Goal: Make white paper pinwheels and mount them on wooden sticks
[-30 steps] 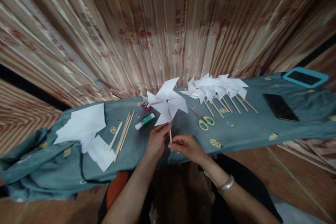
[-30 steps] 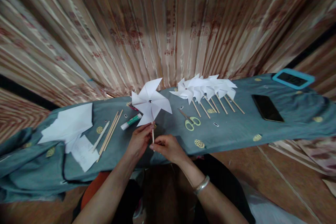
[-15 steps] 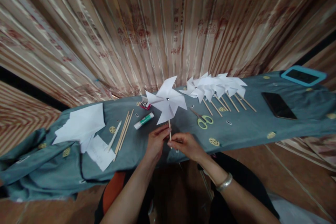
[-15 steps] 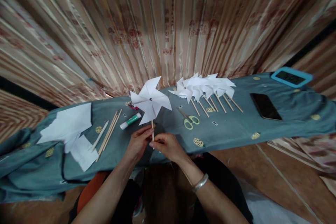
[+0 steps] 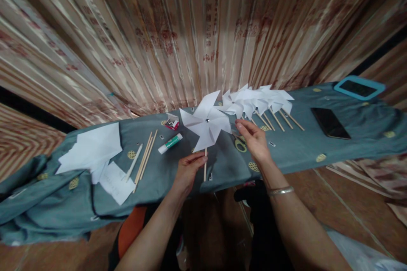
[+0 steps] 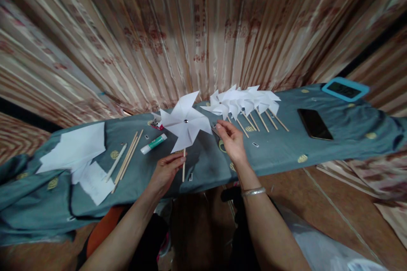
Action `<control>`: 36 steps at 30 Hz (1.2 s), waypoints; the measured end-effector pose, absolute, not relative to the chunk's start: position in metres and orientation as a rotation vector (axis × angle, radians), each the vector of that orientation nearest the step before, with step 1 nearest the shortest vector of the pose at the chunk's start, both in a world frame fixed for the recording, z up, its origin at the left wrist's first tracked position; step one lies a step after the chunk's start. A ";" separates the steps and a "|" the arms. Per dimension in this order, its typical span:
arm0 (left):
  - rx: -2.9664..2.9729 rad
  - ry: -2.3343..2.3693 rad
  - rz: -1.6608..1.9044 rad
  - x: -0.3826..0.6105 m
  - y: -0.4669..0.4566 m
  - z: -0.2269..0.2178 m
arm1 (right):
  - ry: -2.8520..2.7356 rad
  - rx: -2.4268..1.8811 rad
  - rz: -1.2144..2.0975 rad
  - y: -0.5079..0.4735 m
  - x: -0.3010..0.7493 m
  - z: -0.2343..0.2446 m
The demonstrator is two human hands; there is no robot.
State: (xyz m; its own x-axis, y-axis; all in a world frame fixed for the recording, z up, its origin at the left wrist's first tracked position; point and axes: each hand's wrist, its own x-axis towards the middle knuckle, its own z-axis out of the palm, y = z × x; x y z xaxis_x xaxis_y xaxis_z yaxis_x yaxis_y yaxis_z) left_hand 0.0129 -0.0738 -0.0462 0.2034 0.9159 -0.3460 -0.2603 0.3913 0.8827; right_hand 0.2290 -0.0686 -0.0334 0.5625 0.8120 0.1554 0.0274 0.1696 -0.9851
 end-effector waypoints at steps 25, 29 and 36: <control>0.781 1.067 1.025 0.015 -0.070 -0.045 | -0.755 -1.149 1.065 -0.071 0.195 -0.028; 0.765 1.056 1.031 0.015 -0.069 -0.044 | -0.717 -1.107 1.142 -0.074 0.187 -0.025; 0.750 1.055 1.040 0.016 -0.069 -0.046 | -0.704 -1.081 1.203 -0.076 0.178 -0.023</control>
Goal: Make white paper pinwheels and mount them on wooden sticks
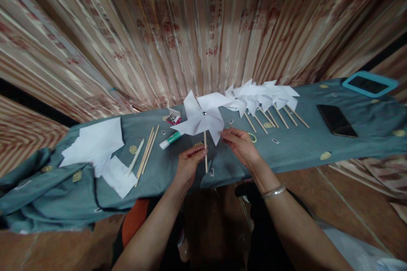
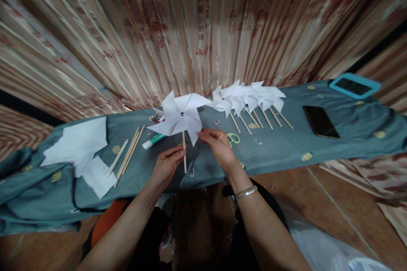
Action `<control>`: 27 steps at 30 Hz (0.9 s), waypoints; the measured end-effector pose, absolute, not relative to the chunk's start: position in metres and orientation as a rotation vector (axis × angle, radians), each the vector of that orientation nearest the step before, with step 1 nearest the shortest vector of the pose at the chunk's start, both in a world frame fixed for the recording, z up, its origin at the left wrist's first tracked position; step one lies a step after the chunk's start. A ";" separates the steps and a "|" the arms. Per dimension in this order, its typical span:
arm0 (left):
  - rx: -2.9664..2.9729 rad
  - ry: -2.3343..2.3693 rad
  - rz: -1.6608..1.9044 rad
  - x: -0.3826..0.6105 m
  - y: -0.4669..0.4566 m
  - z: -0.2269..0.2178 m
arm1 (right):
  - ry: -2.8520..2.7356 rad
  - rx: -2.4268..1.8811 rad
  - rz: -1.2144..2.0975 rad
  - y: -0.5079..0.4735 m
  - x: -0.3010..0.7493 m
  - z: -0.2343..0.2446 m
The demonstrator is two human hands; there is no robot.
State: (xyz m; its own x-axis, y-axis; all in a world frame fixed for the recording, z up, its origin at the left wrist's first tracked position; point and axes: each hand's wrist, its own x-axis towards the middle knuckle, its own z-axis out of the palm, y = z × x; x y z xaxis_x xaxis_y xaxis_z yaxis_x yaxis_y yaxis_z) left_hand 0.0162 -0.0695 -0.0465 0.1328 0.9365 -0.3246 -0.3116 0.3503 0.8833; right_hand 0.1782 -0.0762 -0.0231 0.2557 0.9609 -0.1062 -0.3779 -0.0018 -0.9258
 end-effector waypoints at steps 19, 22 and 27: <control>0.779 1.067 1.016 0.018 -0.072 -0.045 | -0.740 -1.075 1.263 -0.080 0.175 -0.023; 0.779 1.063 1.009 0.019 -0.072 -0.046 | -0.745 -1.070 1.286 -0.080 0.174 -0.022; 0.797 1.050 1.002 0.019 -0.072 -0.047 | -0.820 -1.064 1.328 -0.080 0.173 -0.023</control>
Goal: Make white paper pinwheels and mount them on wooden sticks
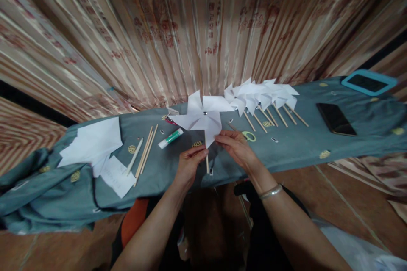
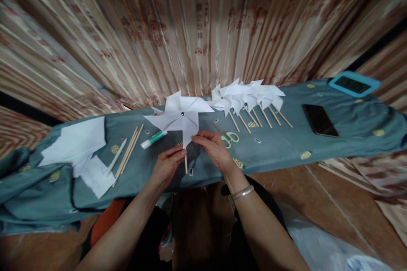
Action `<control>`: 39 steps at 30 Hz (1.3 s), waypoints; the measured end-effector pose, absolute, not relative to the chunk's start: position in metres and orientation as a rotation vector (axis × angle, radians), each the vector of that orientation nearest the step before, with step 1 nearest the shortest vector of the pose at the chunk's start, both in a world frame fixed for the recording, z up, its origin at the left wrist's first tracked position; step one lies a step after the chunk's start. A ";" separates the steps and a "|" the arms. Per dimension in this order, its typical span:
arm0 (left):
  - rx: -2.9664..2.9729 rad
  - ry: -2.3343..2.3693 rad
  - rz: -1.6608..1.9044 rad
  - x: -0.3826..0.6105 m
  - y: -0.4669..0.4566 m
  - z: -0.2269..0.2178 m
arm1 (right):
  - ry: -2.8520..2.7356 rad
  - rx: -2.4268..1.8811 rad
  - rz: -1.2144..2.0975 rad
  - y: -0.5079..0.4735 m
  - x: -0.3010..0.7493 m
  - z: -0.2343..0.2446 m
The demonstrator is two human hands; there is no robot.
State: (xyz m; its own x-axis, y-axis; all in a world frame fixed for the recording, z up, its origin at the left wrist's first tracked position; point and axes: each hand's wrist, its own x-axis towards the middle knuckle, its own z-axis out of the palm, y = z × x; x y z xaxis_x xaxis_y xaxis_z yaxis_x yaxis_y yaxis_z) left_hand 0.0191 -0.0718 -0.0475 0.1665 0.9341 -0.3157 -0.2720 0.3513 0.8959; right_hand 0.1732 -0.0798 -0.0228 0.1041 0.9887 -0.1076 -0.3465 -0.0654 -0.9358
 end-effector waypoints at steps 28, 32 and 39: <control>0.871 1.043 0.919 0.017 -0.075 -0.050 | -0.687 -1.222 0.703 -0.070 0.236 -0.032; 0.893 1.041 0.892 0.018 -0.075 -0.050 | -0.726 -1.146 0.726 -0.066 0.232 -0.032; 0.921 1.037 0.929 0.017 -0.074 -0.051 | -0.714 -1.106 0.770 -0.068 0.225 -0.032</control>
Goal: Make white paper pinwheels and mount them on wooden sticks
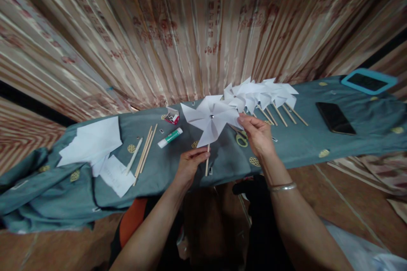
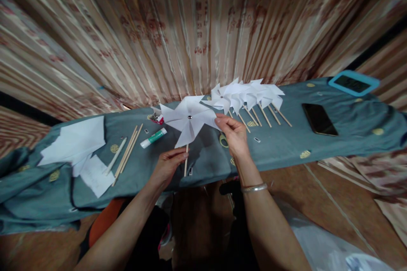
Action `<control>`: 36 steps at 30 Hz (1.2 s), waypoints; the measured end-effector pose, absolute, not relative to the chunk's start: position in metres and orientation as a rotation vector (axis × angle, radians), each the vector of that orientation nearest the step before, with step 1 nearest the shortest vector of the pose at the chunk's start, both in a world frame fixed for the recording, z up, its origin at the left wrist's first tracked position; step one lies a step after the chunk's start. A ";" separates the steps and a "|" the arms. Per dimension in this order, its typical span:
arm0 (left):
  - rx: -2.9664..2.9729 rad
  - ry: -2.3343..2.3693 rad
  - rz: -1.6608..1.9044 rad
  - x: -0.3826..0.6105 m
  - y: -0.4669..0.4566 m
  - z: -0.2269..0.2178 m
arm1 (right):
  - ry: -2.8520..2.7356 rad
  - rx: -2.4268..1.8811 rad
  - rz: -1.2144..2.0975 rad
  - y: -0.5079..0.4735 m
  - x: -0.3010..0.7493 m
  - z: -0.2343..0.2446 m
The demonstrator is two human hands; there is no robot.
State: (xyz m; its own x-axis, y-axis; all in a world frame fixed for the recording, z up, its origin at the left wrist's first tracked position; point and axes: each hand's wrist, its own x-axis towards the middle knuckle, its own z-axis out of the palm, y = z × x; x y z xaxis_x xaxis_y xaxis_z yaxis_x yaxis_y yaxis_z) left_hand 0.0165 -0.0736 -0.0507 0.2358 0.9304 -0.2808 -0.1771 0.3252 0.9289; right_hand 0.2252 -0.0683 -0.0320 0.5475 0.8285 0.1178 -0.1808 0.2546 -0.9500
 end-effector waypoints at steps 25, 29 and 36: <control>0.835 1.085 1.025 0.017 -0.069 -0.053 | -0.843 -1.040 1.098 -0.082 0.182 -0.021; 0.822 1.079 1.031 0.018 -0.069 -0.053 | -0.862 -1.035 1.131 -0.083 0.175 -0.022; 0.816 1.061 1.028 0.018 -0.070 -0.051 | -0.908 -1.098 1.148 -0.084 0.167 -0.028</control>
